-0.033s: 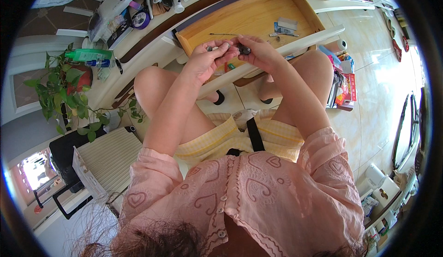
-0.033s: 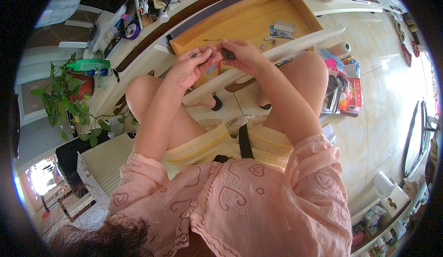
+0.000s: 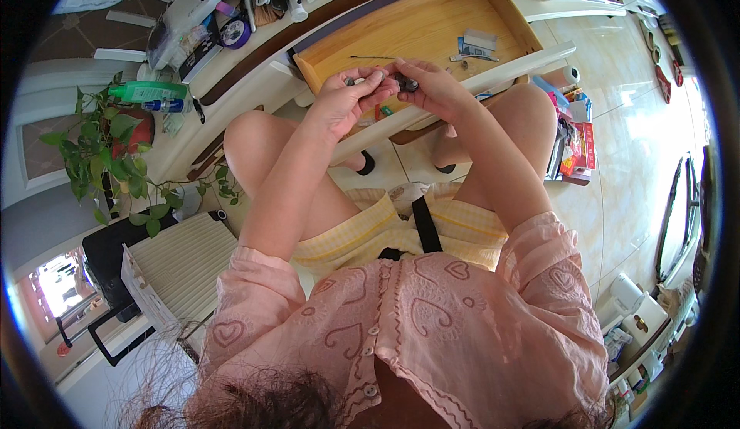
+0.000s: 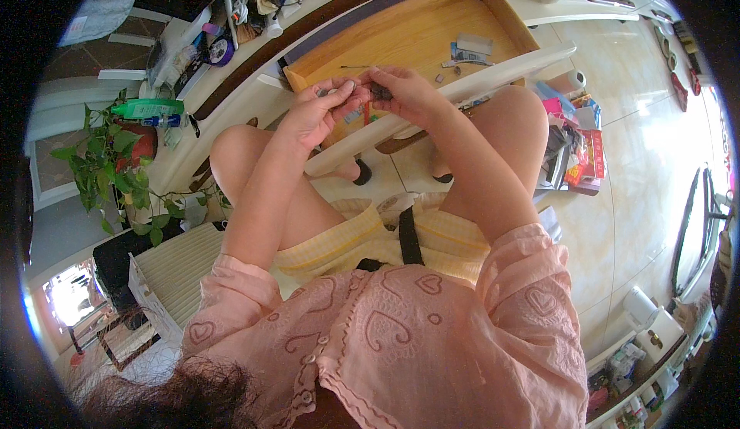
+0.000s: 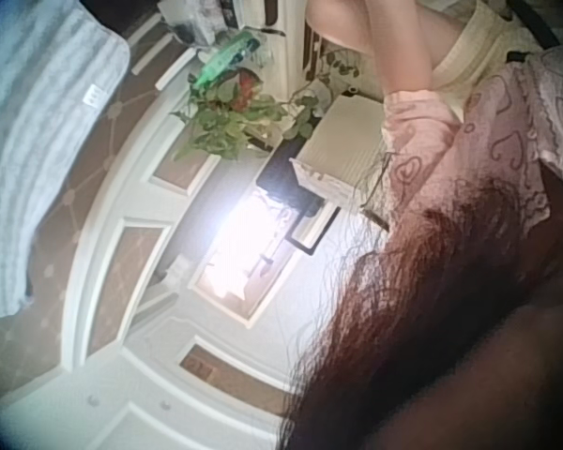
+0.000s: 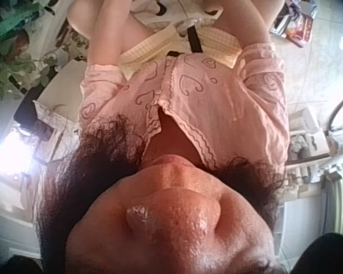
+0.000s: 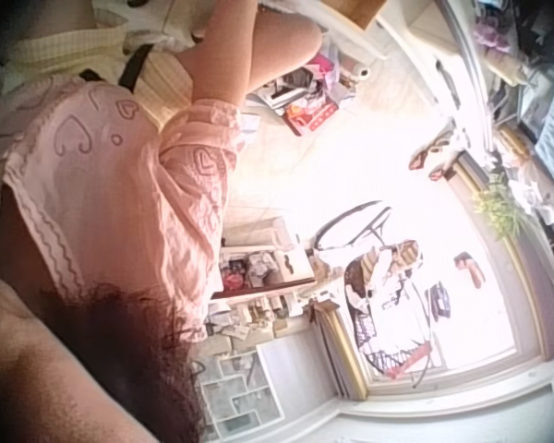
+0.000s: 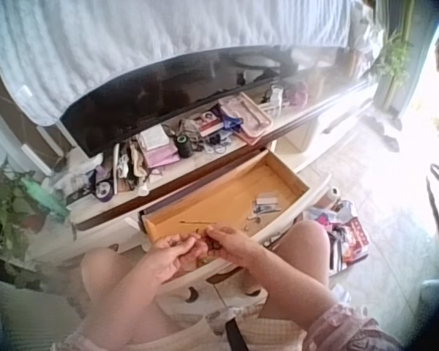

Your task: The person sits on the floor and sorts through small items in an open drawer, picking up and examining coins and small packets. They place some coins into a glass jar on the desk and continue to handle various small objects from the drawer.

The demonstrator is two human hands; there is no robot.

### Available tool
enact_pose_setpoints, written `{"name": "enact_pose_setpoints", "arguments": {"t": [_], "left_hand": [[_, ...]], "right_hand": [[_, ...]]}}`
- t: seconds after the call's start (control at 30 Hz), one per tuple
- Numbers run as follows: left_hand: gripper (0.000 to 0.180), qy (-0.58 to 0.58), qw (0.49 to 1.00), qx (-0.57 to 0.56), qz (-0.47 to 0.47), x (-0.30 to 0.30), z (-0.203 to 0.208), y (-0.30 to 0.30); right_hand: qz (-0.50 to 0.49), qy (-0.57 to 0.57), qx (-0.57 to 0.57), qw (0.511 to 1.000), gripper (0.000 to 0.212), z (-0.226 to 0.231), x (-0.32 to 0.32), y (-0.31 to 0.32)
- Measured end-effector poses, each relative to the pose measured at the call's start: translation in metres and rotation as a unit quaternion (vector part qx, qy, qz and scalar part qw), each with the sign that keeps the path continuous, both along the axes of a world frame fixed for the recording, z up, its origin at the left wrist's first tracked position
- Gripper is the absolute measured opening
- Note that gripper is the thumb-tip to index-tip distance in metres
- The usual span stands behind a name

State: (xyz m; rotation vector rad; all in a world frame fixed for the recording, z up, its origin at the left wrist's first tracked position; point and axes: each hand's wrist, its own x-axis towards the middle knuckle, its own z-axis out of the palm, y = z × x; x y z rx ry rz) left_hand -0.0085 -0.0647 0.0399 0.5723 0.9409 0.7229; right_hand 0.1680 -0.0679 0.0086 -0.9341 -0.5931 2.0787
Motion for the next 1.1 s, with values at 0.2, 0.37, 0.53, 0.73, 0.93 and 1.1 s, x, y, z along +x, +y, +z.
{"name": "enact_pose_setpoints", "arguments": {"t": [0.2, 0.37, 0.53, 0.73, 0.93, 1.1], "left_hand": [[0.017, 0.038, 0.999, 0.000, -0.004, 0.002, 0.001, -0.002], [0.019, 0.106, 0.994, 0.010, -0.023, 0.006, 0.003, -0.003], [0.027, -0.009, 1.000, 0.002, -0.023, 0.001, -0.001, -0.001], [0.028, -0.141, 0.989, -0.033, -0.016, 0.003, 0.008, 0.003], [0.027, -0.106, 0.993, 0.005, -0.045, 0.002, 0.010, 0.002], [0.024, -0.105, 0.994, 0.000, -0.028, 0.002, 0.007, 0.001]], "right_hand": [[0.034, 0.007, 0.035, 0.999, 0.035, -0.003, 0.000, -0.001], [0.043, 0.002, 0.020, 0.999, 0.036, -0.009, -0.002, 0.000], [-0.015, 0.021, -0.013, 1.000, 0.032, -0.007, -0.003, -0.001], [-0.080, 0.008, 0.002, 0.997, 0.026, -0.015, 0.008, 0.005], [-0.062, -0.009, 0.007, 0.998, 0.026, -0.009, 0.011, 0.006], [-0.037, -0.006, 0.018, 0.999, 0.026, -0.010, 0.010, 0.006]]}}
